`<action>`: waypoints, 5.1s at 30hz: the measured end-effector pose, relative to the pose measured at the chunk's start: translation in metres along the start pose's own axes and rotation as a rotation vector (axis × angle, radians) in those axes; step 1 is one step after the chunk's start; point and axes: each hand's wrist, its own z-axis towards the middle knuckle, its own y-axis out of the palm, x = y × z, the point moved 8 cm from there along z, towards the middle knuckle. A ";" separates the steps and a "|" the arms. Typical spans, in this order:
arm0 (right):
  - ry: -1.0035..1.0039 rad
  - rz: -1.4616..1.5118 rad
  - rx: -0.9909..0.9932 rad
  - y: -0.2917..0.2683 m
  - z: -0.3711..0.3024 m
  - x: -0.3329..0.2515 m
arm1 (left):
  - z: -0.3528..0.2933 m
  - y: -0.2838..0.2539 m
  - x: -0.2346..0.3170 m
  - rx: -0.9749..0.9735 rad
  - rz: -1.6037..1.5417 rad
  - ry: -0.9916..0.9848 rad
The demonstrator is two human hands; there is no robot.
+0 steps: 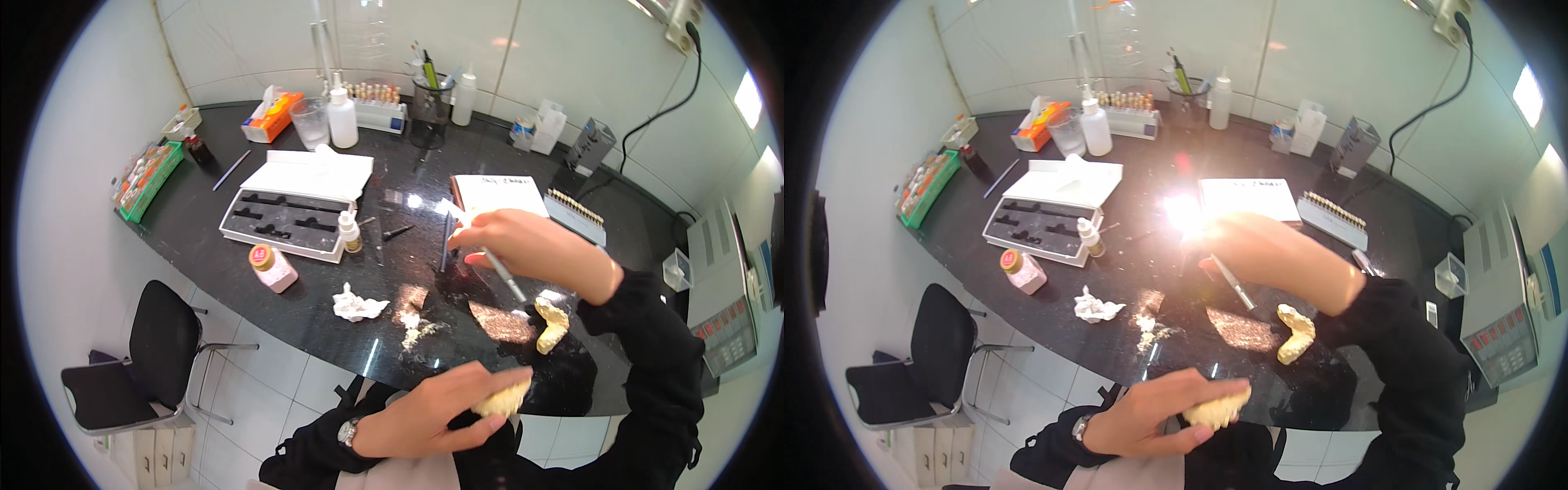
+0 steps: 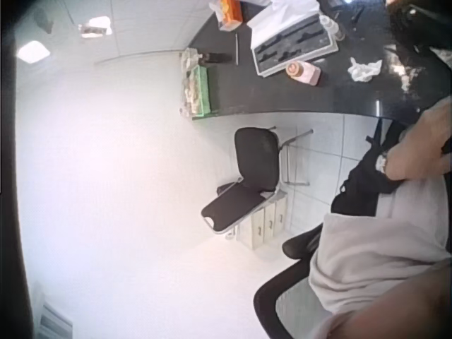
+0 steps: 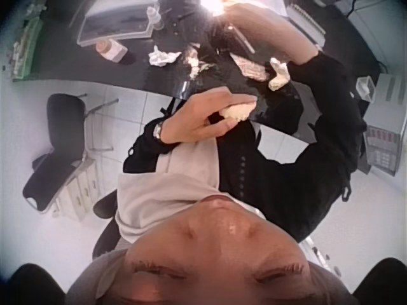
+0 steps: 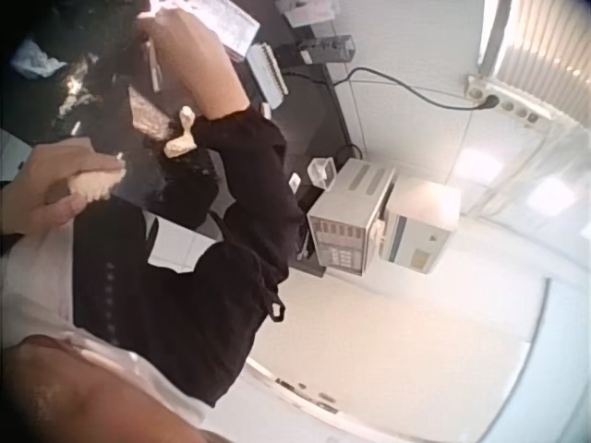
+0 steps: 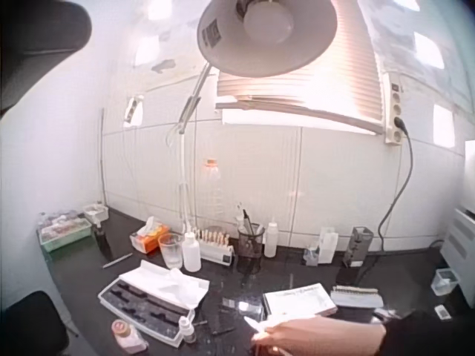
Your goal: The person paints a dental prosthetic with a small brush, applying material to the base and teeth of the model. The person then uses a white cloth to wipe the edges of a dark workspace.
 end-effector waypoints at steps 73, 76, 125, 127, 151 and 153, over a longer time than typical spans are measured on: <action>-0.070 0.141 -0.024 0.010 0.120 0.084 | -0.038 -0.040 -0.025 0.046 -0.079 -0.392; -0.120 0.222 0.151 -0.032 0.090 0.060 | -0.040 -0.035 -0.025 -0.013 -0.078 -0.404; 0.250 0.847 1.052 0.067 -0.163 -0.086 | 0.004 0.008 -0.037 0.241 0.175 0.051; 0.251 0.939 1.094 0.073 -0.162 -0.083 | 0.005 0.007 -0.039 0.250 0.164 0.060; 0.289 1.216 1.167 0.087 -0.160 -0.074 | 0.008 0.006 -0.038 0.233 0.221 0.041; 0.296 1.207 1.179 0.087 -0.158 -0.073 | 0.006 0.005 -0.043 0.261 0.197 0.011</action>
